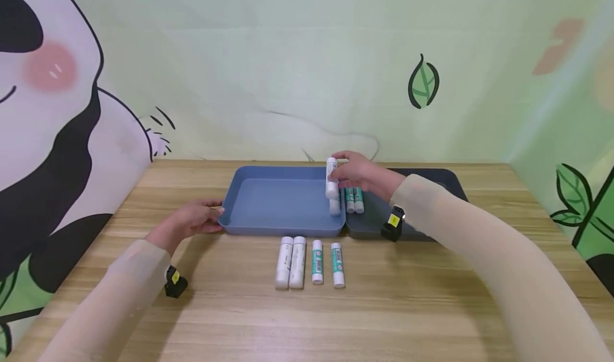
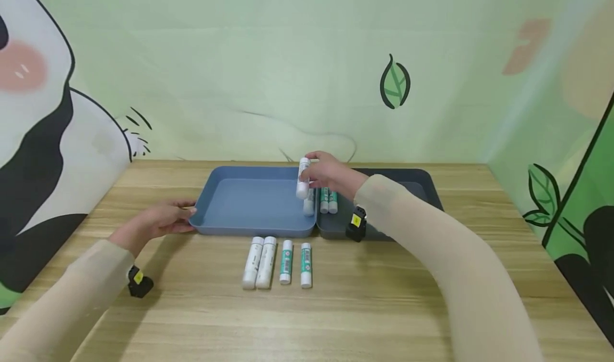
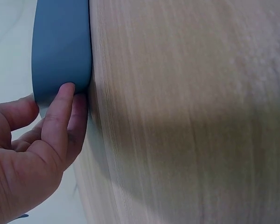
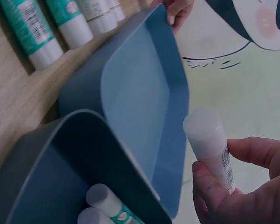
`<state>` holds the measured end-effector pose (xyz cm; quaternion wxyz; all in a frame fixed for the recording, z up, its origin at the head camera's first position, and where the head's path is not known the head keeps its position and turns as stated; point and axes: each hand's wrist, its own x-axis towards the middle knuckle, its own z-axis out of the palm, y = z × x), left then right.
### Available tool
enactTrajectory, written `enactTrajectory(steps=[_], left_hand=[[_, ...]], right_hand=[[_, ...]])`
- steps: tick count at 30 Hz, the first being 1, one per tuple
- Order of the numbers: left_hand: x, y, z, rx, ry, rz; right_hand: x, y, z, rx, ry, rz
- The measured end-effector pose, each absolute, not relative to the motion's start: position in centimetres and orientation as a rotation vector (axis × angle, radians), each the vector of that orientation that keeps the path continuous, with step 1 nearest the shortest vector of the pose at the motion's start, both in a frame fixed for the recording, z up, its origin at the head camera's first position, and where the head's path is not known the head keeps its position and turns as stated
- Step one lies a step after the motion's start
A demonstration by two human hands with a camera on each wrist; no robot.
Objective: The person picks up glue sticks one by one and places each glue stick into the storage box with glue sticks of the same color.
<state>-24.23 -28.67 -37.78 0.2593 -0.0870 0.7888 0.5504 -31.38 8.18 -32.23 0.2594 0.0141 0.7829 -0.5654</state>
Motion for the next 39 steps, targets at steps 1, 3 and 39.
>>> enactTrajectory(steps=[1, 3, 39], left_hand=[[-24.2, -28.7, -37.8, -0.237, 2.137, 1.491], [-24.2, -28.7, -37.7, -0.244, 2.137, 1.488], [-24.3, -28.9, -38.3, -0.207, 2.132, 1.513]], right_hand=[[-31.5, 8.1, -32.5, 0.037, 2.13, -1.519], [-31.6, 7.9, -32.9, 0.045, 2.14, -1.505], [-31.4, 5.0, -36.7, -0.126, 2.464, -1.261]])
